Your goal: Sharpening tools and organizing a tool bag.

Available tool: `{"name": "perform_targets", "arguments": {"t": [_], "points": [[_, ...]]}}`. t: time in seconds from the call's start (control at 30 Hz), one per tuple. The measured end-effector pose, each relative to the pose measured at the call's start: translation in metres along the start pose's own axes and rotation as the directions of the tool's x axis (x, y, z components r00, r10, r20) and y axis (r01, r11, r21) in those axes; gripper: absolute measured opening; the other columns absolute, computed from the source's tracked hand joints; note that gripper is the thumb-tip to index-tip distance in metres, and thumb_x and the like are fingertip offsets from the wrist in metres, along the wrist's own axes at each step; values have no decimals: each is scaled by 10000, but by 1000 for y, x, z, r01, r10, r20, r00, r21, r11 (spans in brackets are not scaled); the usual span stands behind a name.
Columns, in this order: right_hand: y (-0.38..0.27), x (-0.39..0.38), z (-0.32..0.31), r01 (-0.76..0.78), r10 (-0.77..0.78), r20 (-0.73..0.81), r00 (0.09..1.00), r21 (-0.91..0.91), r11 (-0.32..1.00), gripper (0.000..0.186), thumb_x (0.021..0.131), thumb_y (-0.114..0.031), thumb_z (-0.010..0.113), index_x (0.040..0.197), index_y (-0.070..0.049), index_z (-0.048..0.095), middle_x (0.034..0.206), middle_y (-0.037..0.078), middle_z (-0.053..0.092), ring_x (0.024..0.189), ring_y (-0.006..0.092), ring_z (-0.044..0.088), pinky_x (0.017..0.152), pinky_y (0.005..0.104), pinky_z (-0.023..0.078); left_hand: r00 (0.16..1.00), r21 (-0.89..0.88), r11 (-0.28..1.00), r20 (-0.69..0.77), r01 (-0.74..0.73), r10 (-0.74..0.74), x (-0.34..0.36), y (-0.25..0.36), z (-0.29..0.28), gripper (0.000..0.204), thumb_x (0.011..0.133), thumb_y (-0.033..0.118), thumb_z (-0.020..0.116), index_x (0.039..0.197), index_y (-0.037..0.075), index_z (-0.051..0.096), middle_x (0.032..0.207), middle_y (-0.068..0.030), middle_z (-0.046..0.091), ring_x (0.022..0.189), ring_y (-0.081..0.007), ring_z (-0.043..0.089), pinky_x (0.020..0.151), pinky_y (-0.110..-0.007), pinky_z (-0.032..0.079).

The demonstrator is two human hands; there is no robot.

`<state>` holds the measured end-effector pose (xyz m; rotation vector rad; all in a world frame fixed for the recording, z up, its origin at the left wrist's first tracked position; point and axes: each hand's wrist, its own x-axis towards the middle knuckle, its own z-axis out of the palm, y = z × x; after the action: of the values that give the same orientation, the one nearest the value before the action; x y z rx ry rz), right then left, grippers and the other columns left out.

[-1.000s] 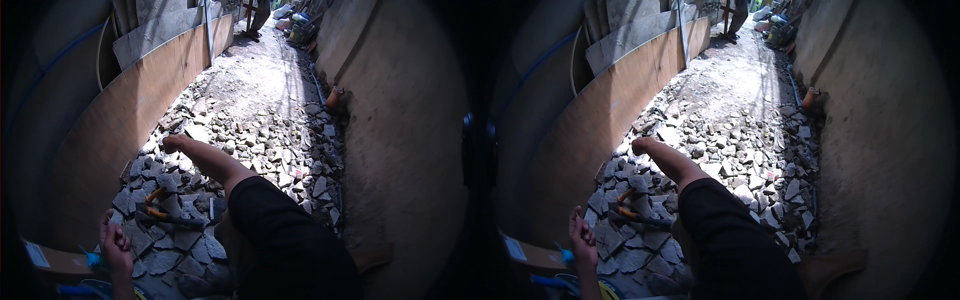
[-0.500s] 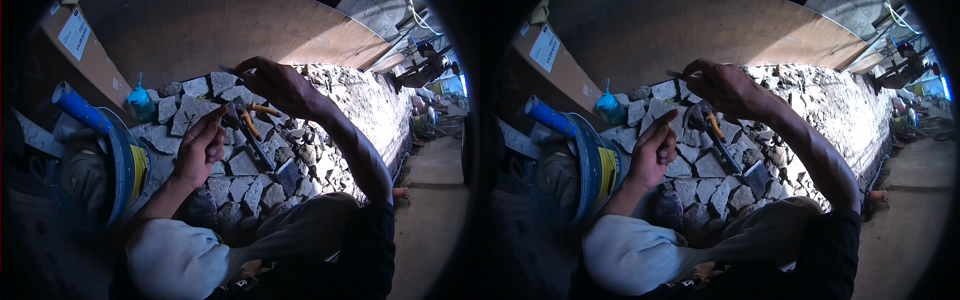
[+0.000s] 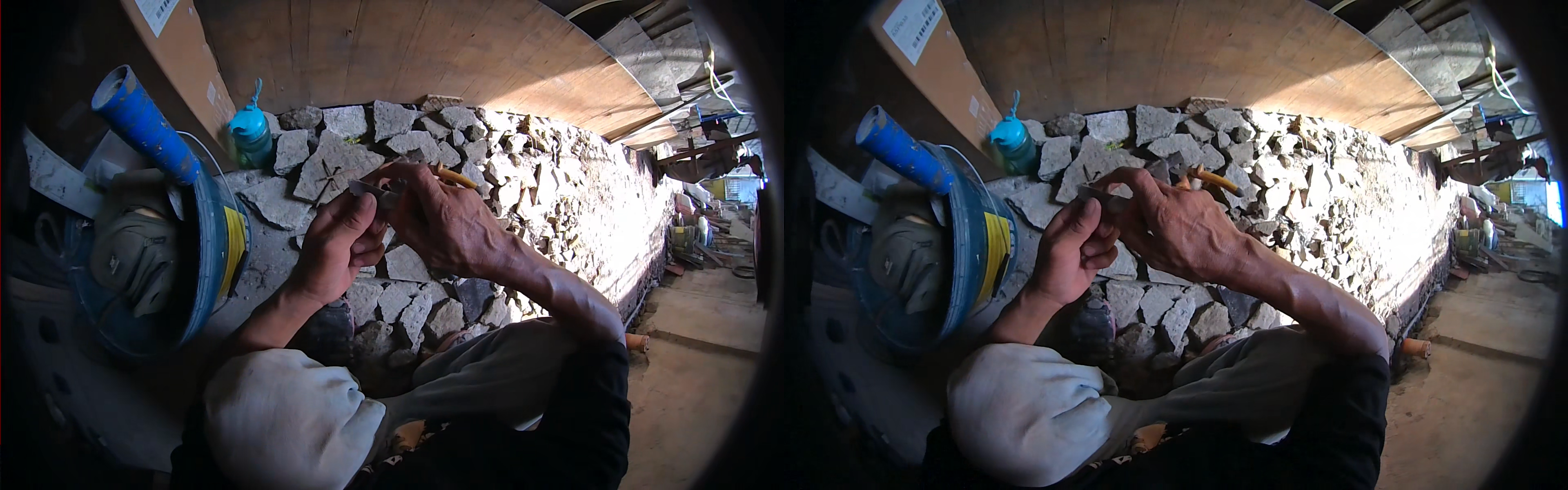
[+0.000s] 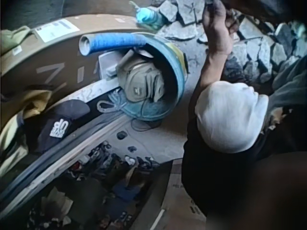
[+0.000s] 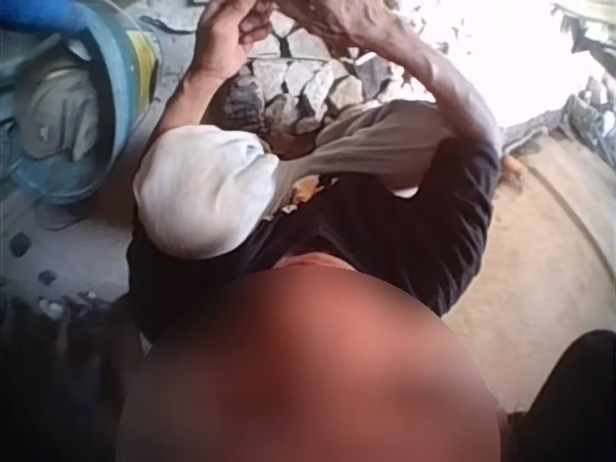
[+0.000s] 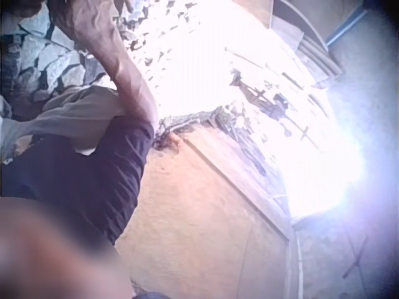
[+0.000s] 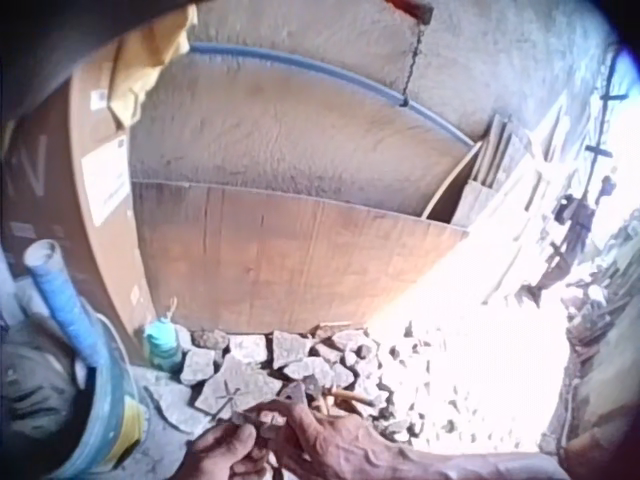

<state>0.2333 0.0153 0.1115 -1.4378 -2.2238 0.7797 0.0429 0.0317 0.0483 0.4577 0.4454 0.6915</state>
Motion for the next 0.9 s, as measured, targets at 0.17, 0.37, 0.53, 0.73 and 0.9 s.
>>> {"name": "perform_targets", "arguments": {"t": [0.17,0.37,0.53,0.73,0.9], "points": [[2,-6,-1,25,-25,-18,1000,-23,999,481,907,-200,613,1306,-76,375,810,126,674,621,326,658,473,413,489,999,72,997,4,-39,39,-1,-5,5,272,1007,356,512,1074,95,551,767,36,450,569,-38,318,489,-191,284],[8,-17,-5,20,-20,9,1000,-52,998,462,919,-216,601,1298,-72,380,961,145,665,579,283,644,438,370,473,996,156,984,6,-86,86,-1,-14,10,274,1010,368,503,994,97,537,757,39,450,560,-38,313,483,-199,279],[13,-21,0,123,-133,-33,991,-205,971,434,927,-237,593,1267,-58,391,1113,173,618,589,301,640,445,382,479,1000,155,988,-4,-20,21,1,-19,12,285,1015,351,496,1108,89,560,761,48,462,562,-21,312,482,-191,280],[9,-38,-10,-48,47,33,998,13,999,429,943,-265,559,1272,-51,383,977,190,637,590,342,632,468,427,488,995,190,977,22,-99,97,5,-30,20,350,1016,352,492,1225,75,534,757,47,460,560,-20,318,483,-193,289],[6,-44,-11,-53,53,10,999,-29,998,414,938,-245,555,1250,-37,380,879,204,636,591,365,625,470,437,487,998,193,979,15,-66,65,4,-32,22,369,1015,339,497,1302,109,527,748,52,458,552,-19,320,473,-182,276]]}}
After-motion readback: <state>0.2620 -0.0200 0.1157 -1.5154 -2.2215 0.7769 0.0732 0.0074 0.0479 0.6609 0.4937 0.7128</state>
